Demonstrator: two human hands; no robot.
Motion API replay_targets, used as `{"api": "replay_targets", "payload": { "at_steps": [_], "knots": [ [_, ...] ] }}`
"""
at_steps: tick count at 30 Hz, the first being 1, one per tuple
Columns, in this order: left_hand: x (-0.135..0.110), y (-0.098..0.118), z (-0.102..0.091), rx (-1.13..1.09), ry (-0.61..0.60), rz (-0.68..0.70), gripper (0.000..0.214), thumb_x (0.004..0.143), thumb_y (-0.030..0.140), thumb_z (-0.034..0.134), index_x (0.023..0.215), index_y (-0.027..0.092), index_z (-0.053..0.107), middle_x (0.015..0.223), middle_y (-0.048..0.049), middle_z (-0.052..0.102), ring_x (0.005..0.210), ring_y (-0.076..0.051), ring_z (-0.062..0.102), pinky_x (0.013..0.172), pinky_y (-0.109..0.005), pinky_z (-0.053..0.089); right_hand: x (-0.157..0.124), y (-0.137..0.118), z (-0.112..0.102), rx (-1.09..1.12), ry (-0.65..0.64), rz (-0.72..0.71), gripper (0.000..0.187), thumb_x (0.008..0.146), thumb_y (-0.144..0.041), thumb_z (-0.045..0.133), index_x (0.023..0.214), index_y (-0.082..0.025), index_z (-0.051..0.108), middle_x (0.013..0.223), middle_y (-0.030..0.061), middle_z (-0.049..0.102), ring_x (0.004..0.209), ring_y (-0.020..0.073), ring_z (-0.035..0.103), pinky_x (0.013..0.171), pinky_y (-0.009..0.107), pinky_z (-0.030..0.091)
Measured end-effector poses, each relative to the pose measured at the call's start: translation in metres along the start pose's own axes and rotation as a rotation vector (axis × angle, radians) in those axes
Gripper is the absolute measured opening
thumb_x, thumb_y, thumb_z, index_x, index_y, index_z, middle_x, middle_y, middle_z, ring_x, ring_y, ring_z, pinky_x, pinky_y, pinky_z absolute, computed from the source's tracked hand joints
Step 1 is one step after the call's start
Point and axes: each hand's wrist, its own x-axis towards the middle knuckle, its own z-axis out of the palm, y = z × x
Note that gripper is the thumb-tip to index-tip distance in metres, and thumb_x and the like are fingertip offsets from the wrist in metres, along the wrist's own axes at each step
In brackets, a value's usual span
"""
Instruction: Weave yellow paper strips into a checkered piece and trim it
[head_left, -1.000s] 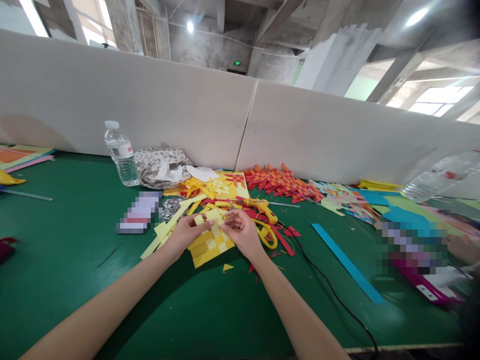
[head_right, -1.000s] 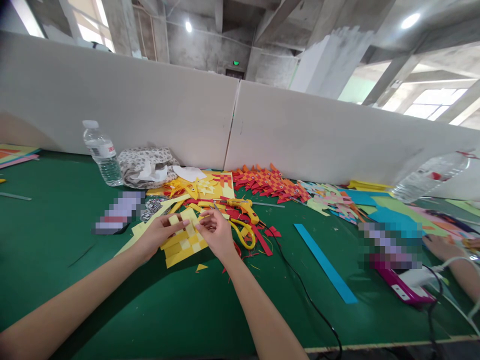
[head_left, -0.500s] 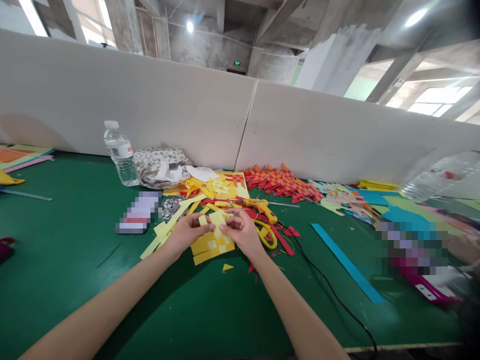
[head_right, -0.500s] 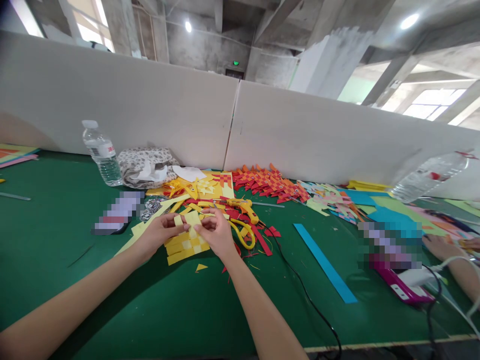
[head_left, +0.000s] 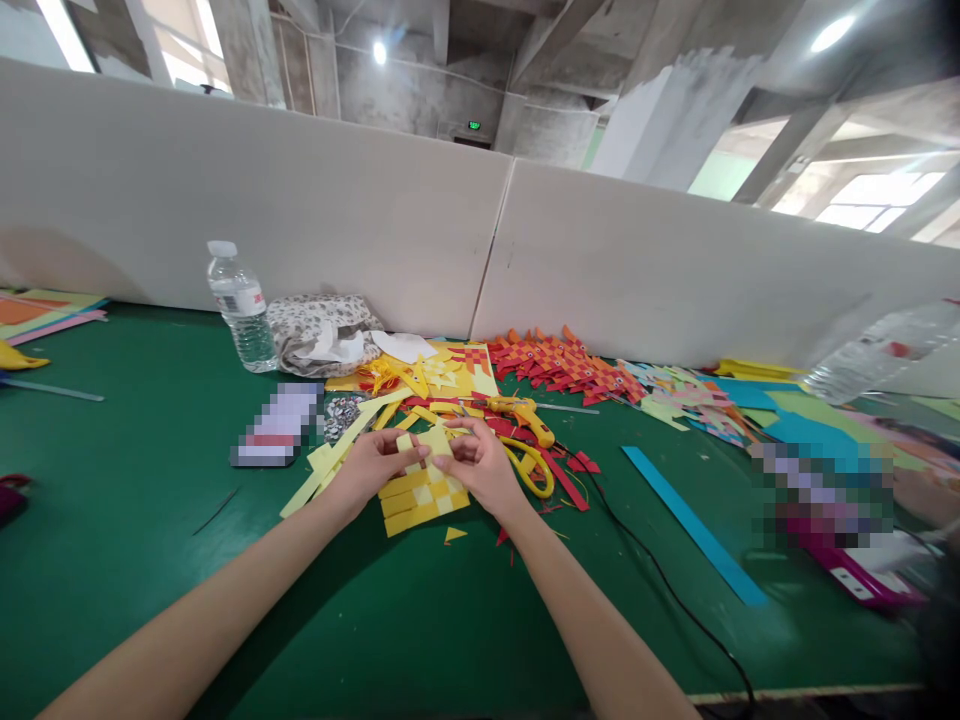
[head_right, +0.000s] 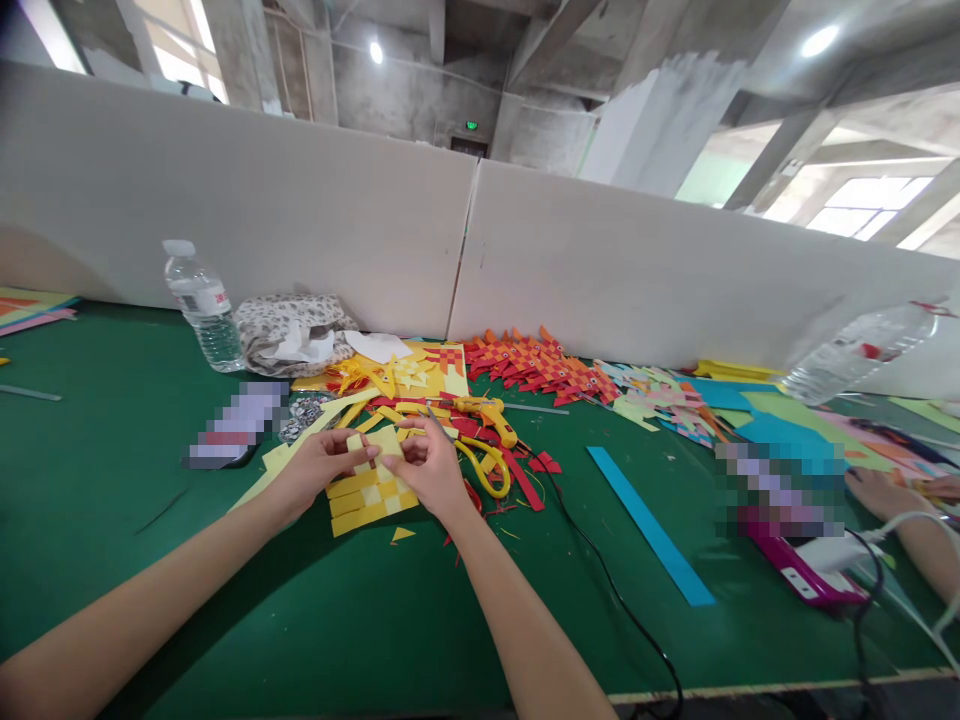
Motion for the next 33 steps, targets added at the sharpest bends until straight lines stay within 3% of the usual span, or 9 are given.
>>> {"api": "replay_targets", "payload": {
  "at_steps": [6,12,21,28,33],
  "knots": [
    [0.002,-0.003,-0.001,0.011,-0.005,0.006,0.029,0.055,0.039,0.072,0.071,0.016,0.062,0.051,0.0062,0.043,0.051,-0.008,0.043,0.052,-0.019,0.038,0.0,-0.001,0.001,-0.01,-0.005,0.008,0.043,0.062,-0.025,0.07,0.098,-0.02,0.048,0.059,-0.0075,0.049,0.051,0.0077,0.046,0.052,0.022,0.037],
    [0.005,-0.007,-0.002,-0.012,0.027,-0.018,0.039,0.051,0.038,0.075,0.081,0.017,0.062,0.057,0.0031,0.055,0.058,-0.011,0.053,0.054,-0.02,0.04,0.0,0.0,0.001,0.021,0.016,0.018,0.041,0.062,-0.027,0.07,0.096,-0.02,0.049,0.062,-0.0053,0.054,0.053,0.009,0.05,0.054,0.022,0.039],
    [0.0,0.003,-0.001,0.008,0.034,-0.023,0.038,0.053,0.045,0.072,0.075,0.017,0.061,0.059,0.0024,0.055,0.051,-0.009,0.046,0.048,-0.019,0.033,0.002,0.0,-0.001,0.046,0.093,-0.005,0.034,0.064,-0.029,0.069,0.093,-0.021,0.055,0.059,-0.0044,0.056,0.051,0.0093,0.05,0.051,0.022,0.039],
    [-0.001,0.001,0.0,0.008,0.034,0.008,0.034,0.056,0.043,0.072,0.076,0.017,0.063,0.054,0.005,0.053,0.05,-0.008,0.045,0.047,-0.019,0.031,-0.001,0.001,0.002,0.049,0.024,0.02,0.04,0.063,-0.03,0.07,0.097,-0.021,0.05,0.067,-0.0013,0.062,0.059,0.0142,0.059,0.057,0.026,0.046],
    [0.002,-0.004,0.0,-0.056,0.027,-0.021,0.04,0.057,0.039,0.073,0.09,0.017,0.065,0.075,-0.0021,0.066,0.072,-0.015,0.058,0.06,-0.022,0.04,0.002,0.003,0.0,0.06,0.082,0.028,0.04,0.061,-0.028,0.071,0.094,-0.021,0.049,0.067,-0.001,0.065,0.058,0.0149,0.061,0.057,0.026,0.047]
  ]
}}
